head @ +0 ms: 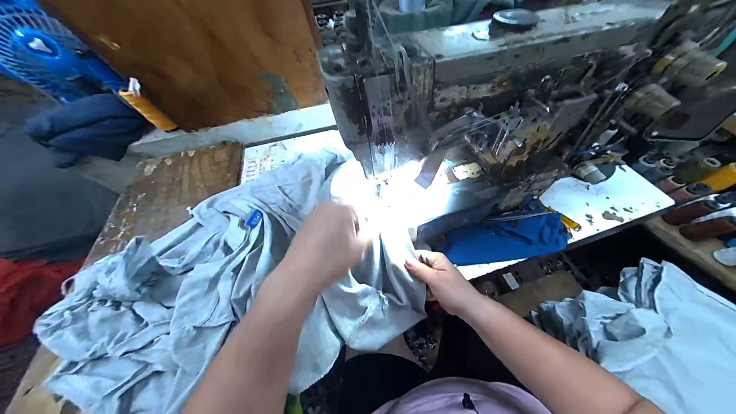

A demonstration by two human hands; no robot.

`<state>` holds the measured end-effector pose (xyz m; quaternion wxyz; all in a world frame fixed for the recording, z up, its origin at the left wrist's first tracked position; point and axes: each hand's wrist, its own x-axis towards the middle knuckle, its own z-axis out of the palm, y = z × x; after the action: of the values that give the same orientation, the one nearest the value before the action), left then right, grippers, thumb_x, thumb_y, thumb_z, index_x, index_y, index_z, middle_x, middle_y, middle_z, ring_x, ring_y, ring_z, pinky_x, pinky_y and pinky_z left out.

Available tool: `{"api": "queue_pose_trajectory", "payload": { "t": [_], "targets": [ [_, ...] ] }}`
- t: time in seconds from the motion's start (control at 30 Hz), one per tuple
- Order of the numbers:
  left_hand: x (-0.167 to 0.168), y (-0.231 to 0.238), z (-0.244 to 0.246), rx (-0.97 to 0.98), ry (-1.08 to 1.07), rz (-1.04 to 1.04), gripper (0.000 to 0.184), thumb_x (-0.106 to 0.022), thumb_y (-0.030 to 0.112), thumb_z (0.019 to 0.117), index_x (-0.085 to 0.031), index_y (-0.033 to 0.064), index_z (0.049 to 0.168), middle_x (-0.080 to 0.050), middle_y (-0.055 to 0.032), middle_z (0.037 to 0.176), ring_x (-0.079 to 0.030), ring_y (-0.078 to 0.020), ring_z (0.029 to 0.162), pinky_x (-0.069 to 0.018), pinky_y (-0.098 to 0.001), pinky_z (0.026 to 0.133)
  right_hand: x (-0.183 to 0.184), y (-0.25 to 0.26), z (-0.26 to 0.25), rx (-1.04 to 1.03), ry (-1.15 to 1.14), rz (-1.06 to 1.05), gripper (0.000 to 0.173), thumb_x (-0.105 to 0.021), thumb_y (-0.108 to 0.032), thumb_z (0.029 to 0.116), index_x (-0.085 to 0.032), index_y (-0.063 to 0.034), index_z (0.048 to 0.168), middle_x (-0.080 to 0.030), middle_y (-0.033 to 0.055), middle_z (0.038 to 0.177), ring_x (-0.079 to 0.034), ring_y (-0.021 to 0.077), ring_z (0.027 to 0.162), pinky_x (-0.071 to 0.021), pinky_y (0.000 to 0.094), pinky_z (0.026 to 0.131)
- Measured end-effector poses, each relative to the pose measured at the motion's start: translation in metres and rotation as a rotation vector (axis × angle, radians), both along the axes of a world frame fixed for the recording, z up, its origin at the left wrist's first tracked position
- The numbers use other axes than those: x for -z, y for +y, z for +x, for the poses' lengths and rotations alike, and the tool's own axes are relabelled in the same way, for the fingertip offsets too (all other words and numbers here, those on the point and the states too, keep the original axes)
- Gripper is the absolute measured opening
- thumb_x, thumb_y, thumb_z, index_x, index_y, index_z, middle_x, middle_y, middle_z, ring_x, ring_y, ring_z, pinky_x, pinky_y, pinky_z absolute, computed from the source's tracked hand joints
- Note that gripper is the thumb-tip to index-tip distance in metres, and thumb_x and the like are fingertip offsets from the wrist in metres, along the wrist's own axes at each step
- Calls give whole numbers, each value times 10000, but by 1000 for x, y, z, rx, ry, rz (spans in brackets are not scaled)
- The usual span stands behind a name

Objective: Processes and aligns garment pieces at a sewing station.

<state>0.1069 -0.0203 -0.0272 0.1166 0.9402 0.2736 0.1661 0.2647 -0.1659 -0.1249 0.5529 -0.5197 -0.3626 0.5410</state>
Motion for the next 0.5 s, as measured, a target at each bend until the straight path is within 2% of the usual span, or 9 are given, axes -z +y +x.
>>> {"api": "queue_pose_trajectory", "payload": {
  "t": [0.07,0.1,0.13,0.2,0.27,0.33,0.4,0.43,0.5],
  "targets": [
    [10,-38,-30,75,312,-224,283,-670,291,980,-746,77,1149,-725,-121,1014,-699,-289,858,-570,-541,783,5,-20,4,28,-115,9,205,-515,-211,1064,-631,-73,966,-567,-58,714,-472,-5,522,-417,178,490],
    [15,-52,-39,36,431,-268,374,-666,317,991,-696,66,1266,-704,-159,1140,-701,-341,981,-555,-574,861,9,-30,5,71,-202,41,187,-540,-208,1050,-650,-61,1015,-586,-49,776,-478,-9,550,-430,176,519],
    [16,-65,-43,-27,483,-309,389,-660,316,997,-683,56,1285,-692,-186,1181,-685,-372,1055,-531,-582,908,12,-39,6,119,-286,91,206,-562,-186,1034,-673,-29,1109,-620,-14,900,-507,-8,611,-460,173,565],
    [14,-84,-50,-131,401,-441,295,-631,228,1021,-720,9,1197,-675,-227,1209,-637,-378,1146,-465,-538,999,17,-52,4,225,-438,261,247,-556,-106,1008,-689,8,1183,-644,40,1054,-543,-27,696,-485,139,616],
    [45,-95,-72,-65,67,-278,169,-644,198,956,-773,98,999,-701,-87,1123,-693,-164,907,-587,-334,792,18,-62,3,234,-538,429,270,-493,-76,1036,-693,17,1193,-628,57,1042,-549,-21,741,-495,133,652],
    [63,-108,-77,41,-249,-273,142,-622,125,918,-751,87,963,-718,-48,1127,-668,-18,802,-576,-182,686,10,-71,3,138,-713,455,293,-439,-100,1060,-690,9,1163,-639,45,872,-563,34,703,-509,191,656],
    [66,-126,-71,133,-419,-254,146,-606,79,949,-744,57,990,-747,-55,1060,-697,-34,884,-590,-190,766,-7,-82,1,-6,-908,217,295,-455,-182,1038,-642,-25,1204,-630,75,821,-602,161,703,-534,333,666],
    [66,-133,-68,168,-456,-200,157,-599,86,977,-751,57,1003,-757,-61,1062,-712,-58,956,-594,-209,838,-16,-86,2,-82,-934,72,319,-494,-227,1025,-601,-27,1250,-659,117,911,-649,219,797,-558,400,745],
    [66,-142,-63,247,-518,-128,160,-589,92,1020,-744,54,1038,-744,-100,1144,-699,-114,1095,-570,-252,961,-22,-96,4,-107,-940,17,341,-571,-256,1010,-584,-14,1249,-662,142,1031,-660,224,897,-562,383,824]
  ]
}}
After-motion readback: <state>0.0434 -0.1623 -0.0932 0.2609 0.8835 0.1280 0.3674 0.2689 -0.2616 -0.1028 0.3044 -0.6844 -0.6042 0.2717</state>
